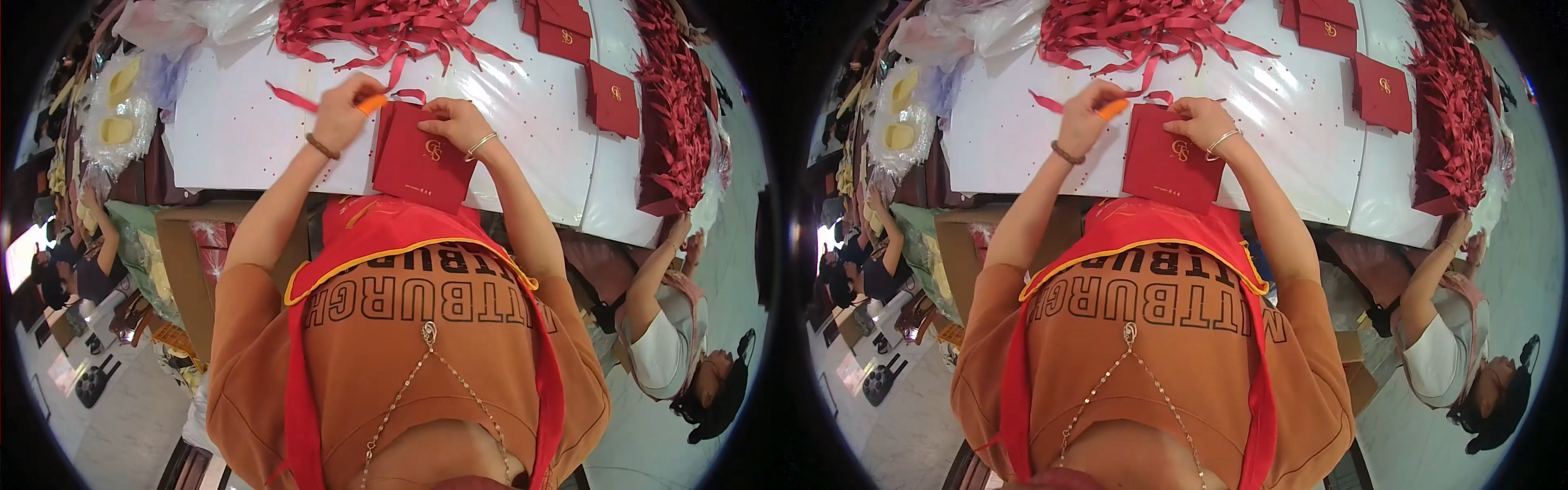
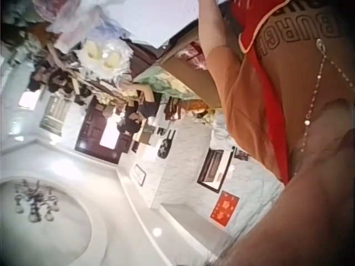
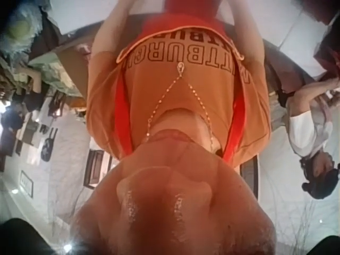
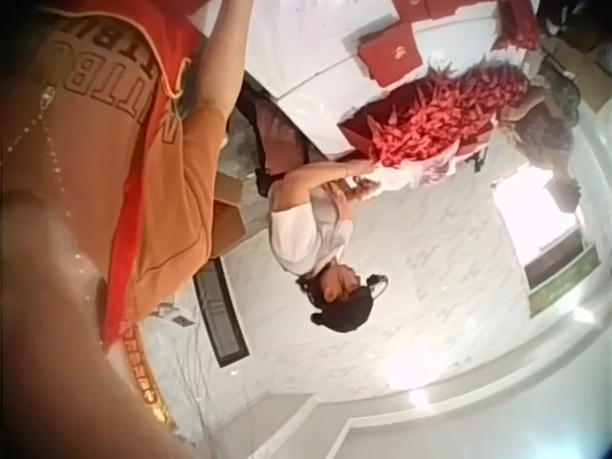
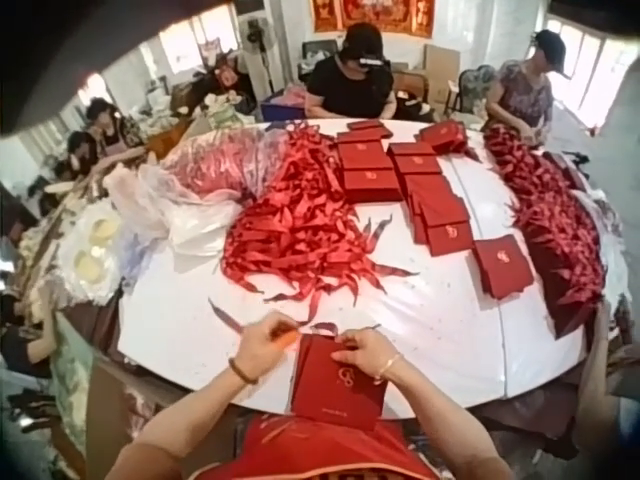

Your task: Packaging red gift boxes or envelopes into plastic bags, placing them in shipping boxes, and tying ribbons on individual boxes.

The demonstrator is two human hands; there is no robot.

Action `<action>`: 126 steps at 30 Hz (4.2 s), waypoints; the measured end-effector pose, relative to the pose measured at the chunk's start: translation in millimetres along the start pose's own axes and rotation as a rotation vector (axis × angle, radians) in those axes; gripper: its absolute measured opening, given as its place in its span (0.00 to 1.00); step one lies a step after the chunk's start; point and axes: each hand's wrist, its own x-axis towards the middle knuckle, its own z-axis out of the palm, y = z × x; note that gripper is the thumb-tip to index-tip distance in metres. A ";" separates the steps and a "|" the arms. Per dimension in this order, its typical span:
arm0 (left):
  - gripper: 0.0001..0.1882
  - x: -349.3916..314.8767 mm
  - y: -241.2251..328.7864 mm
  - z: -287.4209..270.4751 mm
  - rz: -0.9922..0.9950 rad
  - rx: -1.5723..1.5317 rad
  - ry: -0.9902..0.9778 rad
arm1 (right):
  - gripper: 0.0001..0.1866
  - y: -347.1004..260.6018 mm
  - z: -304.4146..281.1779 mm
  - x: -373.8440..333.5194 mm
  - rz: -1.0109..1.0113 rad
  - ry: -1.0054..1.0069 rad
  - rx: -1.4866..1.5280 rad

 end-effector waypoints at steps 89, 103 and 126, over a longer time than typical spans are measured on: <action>0.12 48.7 35.9 -12.7 -0.240 0.418 -0.721 | 0.09 -37.4 18.8 -34.9 -0.408 0.264 -0.387; 0.08 50.9 10.4 3.7 -0.323 0.206 -0.897 | 0.07 -39.2 23.3 -34.5 -0.377 0.187 -0.409; 0.15 0.2 -71.0 -45.1 -0.394 0.681 0.065 | 0.15 -3.6 26.6 -5.8 -0.127 0.146 -0.450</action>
